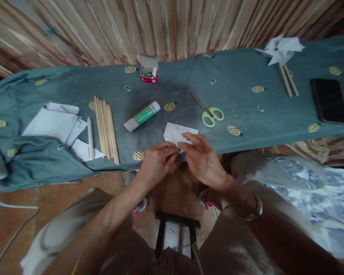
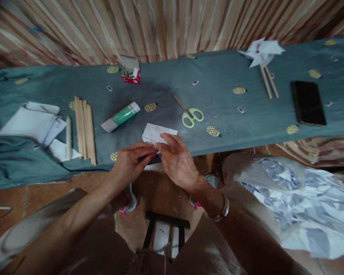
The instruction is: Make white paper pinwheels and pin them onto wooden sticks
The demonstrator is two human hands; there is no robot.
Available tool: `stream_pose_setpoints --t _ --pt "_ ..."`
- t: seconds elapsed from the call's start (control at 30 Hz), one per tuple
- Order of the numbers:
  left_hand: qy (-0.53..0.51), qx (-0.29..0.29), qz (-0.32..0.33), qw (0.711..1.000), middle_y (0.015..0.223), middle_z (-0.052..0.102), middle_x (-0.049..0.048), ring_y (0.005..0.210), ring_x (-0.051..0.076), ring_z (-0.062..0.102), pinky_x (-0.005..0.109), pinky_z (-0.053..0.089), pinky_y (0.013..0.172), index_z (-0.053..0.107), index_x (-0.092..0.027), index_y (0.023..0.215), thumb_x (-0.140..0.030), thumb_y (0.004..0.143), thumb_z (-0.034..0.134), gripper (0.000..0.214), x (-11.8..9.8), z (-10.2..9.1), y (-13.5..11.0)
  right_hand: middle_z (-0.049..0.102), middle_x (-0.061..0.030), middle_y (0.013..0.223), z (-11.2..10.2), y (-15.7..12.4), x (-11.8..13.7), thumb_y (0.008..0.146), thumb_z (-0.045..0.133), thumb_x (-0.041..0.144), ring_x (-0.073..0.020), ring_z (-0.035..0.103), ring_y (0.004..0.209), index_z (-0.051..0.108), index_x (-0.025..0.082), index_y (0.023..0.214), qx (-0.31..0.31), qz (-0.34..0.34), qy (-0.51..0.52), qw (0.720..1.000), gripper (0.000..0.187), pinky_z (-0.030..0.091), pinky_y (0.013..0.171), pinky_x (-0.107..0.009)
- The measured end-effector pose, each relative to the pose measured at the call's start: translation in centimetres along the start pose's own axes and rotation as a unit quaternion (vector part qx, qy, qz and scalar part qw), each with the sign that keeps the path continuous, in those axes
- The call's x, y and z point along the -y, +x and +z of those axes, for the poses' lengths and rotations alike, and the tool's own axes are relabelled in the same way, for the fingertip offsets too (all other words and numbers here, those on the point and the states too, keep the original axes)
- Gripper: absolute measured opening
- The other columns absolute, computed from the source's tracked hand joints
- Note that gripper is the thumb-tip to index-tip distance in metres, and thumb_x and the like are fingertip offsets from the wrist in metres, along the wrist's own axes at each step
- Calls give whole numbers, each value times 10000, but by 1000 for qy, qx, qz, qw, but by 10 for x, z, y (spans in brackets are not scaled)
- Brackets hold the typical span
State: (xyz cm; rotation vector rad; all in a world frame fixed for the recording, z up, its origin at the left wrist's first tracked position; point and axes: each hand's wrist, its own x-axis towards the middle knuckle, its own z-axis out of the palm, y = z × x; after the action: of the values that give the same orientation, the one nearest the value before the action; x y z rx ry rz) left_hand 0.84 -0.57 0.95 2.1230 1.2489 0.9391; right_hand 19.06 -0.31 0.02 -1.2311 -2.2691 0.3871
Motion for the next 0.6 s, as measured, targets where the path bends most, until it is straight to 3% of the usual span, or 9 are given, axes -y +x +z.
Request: stream_pose_setpoints --t 0.23,0.6 --pt "2 0 -5 1000 954 735 74 848 169 711 289 589 784 736 -159 949 -116 872 610 154 -1 0 -4 573 -169 1334 9 -1 1 902 421 82 -304 501 1218 662 133 1130 -11 -28 -41 999 335 481 1019 -480" --pt "43 18 19 999 984 663 57 887 168 673 283 576 781 673 -173 1029 -92 862 607 197 2 3 -8 563 -135 1393 17 -1 7 933 400 101 -292 472 1271 625 180 1180 -8 -14 -40 999 343 449 983 -481"
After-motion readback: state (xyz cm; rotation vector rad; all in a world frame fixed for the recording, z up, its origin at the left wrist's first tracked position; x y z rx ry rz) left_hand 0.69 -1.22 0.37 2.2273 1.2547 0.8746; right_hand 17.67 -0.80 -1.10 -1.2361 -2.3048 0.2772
